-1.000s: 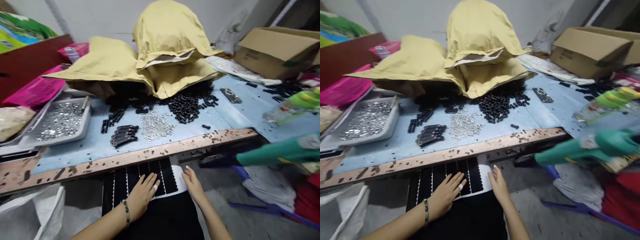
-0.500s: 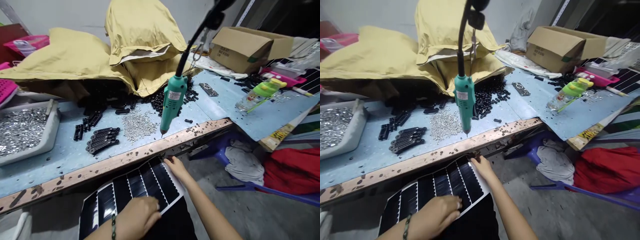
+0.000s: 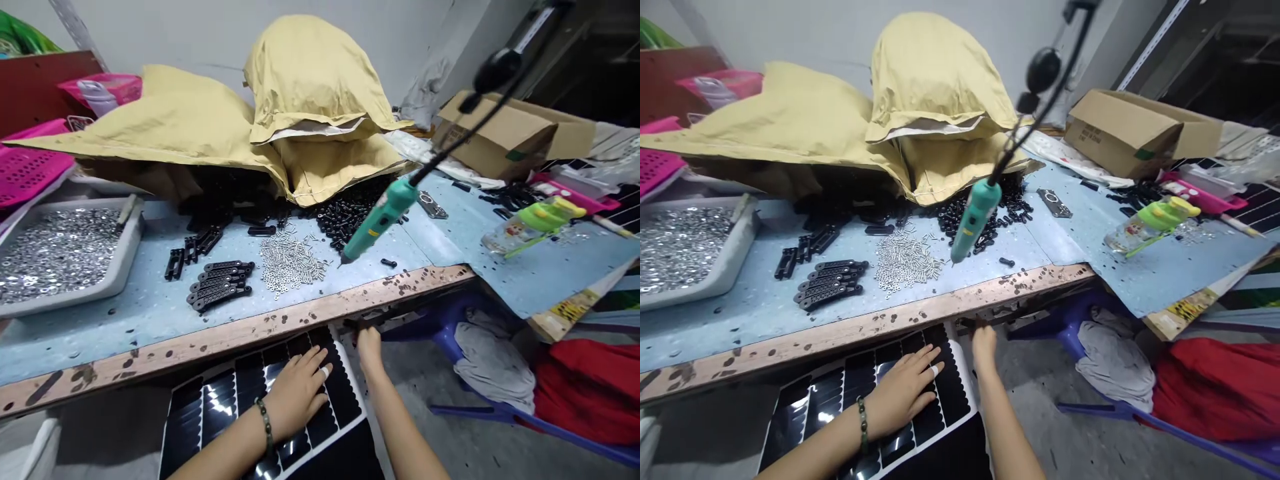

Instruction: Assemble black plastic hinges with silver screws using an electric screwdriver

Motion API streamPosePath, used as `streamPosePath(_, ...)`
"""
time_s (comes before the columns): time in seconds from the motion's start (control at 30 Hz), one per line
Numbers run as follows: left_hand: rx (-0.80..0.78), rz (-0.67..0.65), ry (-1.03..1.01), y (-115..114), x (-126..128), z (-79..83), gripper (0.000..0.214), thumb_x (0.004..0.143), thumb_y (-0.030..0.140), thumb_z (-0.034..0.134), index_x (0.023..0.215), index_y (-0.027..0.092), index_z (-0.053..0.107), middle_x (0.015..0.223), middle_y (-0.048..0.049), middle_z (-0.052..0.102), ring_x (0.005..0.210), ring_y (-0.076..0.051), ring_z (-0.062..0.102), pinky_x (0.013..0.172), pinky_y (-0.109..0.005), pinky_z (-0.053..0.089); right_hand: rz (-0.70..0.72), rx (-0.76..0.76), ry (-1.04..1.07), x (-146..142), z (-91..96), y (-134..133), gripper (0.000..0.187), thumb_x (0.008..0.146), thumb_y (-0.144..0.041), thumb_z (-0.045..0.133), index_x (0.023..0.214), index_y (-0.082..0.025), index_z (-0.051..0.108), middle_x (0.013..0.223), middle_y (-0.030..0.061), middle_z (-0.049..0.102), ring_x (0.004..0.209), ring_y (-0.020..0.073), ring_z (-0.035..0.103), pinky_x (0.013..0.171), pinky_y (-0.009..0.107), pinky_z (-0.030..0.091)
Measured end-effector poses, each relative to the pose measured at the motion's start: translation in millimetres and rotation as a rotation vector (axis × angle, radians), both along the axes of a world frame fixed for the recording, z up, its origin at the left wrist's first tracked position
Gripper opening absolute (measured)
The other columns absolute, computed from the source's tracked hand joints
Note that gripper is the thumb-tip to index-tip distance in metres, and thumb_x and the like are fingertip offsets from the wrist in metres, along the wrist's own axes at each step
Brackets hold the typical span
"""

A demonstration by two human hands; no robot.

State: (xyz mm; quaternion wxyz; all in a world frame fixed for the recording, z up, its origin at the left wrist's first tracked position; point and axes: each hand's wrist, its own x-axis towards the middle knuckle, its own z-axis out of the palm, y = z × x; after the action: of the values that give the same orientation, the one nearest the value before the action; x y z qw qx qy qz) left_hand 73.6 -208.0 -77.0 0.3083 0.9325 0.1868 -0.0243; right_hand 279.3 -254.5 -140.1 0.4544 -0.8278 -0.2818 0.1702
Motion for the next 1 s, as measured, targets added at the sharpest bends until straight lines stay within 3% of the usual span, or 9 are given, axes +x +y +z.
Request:
streamPosePath(0.07, -0.248, 0.139, -0.073, 1.9, 0.1, 13.7, 0.029, 0.091, 0.027, 0.049, 0.115, 0.017, 0.063, 0.130, -0.0112, 0.055, 0.121, -0.029, 0.049, 0.101, -0.044, 0.040, -0.037, -0.008, -0.047, -0.1, 13.3, -24.3, 0.053, 0.091, -0.057, 0.028, 0.062, -0.020, 0.050, 0.051, 0.0003, 0.050, 0.051, 0.0174, 0.052, 0.049, 0.028, 0.040)
streamPosePath(0.13, -0.602, 0.268, -0.147, 3.4, 0.3, 28.7, 0.040, 0.097, 0.039, 0.035, 0.101, 0.017, 0.069, 0.114, -0.0092, 0.064, 0.106, -0.024, 0.059, 0.090, -0.037, 0.049, -0.006, 0.000, -0.101, -15.0, 31.8, -40.0, 0.045, 0.089, -0.056, 0.039, 0.064, -0.020, 0.050, 0.055, -0.0006, 0.049, 0.054, 0.0170, 0.050, 0.053, 0.028, 0.040)
streamPosePath(0.2, -0.941, 0.361, -0.227, 7.0, -1.0, 43.4, 0.053, 0.099, 0.047, 0.025, 0.102, 0.017, 0.069, 0.109, -0.0087, 0.066, 0.101, -0.023, 0.061, 0.083, -0.035, 0.052, 0.159, 0.129, -0.280, -41.1, 53.5, -41.2, 0.031, 0.087, -0.048, 0.051, 0.074, -0.020, 0.052, 0.068, 0.0013, 0.054, 0.064, 0.0179, 0.053, 0.062, 0.030, 0.044)
streamPosePath(0.27, -1.041, 0.439, -0.348, 15.1, -6.0, 57.0, 0.050, 0.099, 0.047, 0.028, 0.107, 0.016, 0.067, 0.113, -0.0088, 0.065, 0.104, -0.023, 0.060, 0.088, -0.037, 0.051, 0.332, 0.290, -0.492, -68.5, 76.6, -29.6, 0.034, 0.075, -0.045, 0.069, 0.093, -0.021, 0.052, 0.082, 0.0038, 0.056, 0.076, 0.0213, 0.055, 0.070, 0.035, 0.047)
streamPosePath(0.4, -0.616, 0.556, -0.551, 42.8, -31.9, 80.8, 0.029, 0.097, 0.030, 0.041, 0.107, 0.021, 0.067, 0.118, -0.0067, 0.062, 0.111, -0.022, 0.057, 0.099, -0.042, 0.045, 0.636, 0.185, -0.422, -95.4, 119.9, 6.8, 0.091, 0.062, -0.049, 0.079, 0.134, -0.020, 0.031, 0.116, 0.0141, 0.048, 0.102, 0.0306, 0.051, 0.085, 0.046, 0.048)
streamPosePath(0.53, -0.350, 0.543, -0.472, 63.6, -67.9, 97.8, 0.030, 0.097, 0.022, 0.039, 0.101, 0.023, 0.068, 0.128, -0.0042, 0.054, 0.116, -0.021, 0.053, 0.100, -0.040, 0.046, 0.824, 0.171, -0.267, -99.2, 148.9, 45.2, 0.050, 0.085, -0.035, 0.060, 0.129, -0.026, 0.039, 0.110, 0.0105, 0.047, 0.090, 0.0231, 0.055, 0.077, 0.038, 0.051)
streamPosePath(0.67, -0.189, 0.560, -0.371, 72.8, -100.9, 99.4, 0.032, 0.099, 0.023, 0.035, 0.109, 0.024, 0.065, 0.137, -0.0019, 0.047, 0.122, -0.019, 0.048, 0.102, -0.036, 0.045, 1.014, 0.257, -0.178, -115.7, 158.3, 83.1, 0.007, 0.091, -0.022, 0.049, 0.088, -0.022, 0.056, 0.098, 0.0077, 0.049, 0.083, 0.0192, 0.056, 0.069, 0.032, 0.050)
streamPosePath(0.8, 0.171, 0.707, -0.319, 88.5, -134.5, 86.7, 0.036, 0.099, 0.021, 0.033, 0.128, 0.023, 0.053, 0.138, -0.0056, 0.045, 0.126, -0.024, 0.042, 0.098, -0.042, 0.045, 0.812, 0.226, 0.086, -130.9, 148.5, 118.0, 0.022, 0.087, -0.031, 0.055, 0.068, -0.020, 0.052, 0.087, 0.0055, 0.048, 0.069, 0.0159, 0.052, 0.051, 0.026, 0.045)
streamPosePath(1.0, 0.543, 0.596, -0.194, 105.3, -154.8, 67.9, 0.033, 0.093, 0.020, 0.045, 0.124, 0.018, 0.057, 0.124, -0.0064, 0.059, 0.117, -0.030, 0.047, 0.095, -0.048, 0.033, 0.701, 0.168, 0.307, -153.7, 121.0, 163.0, 0.027, 0.076, -0.039, 0.064, 0.062, -0.018, 0.059, 0.093, 0.0082, 0.053, 0.071, 0.0175, 0.054, 0.049, 0.026, 0.045)
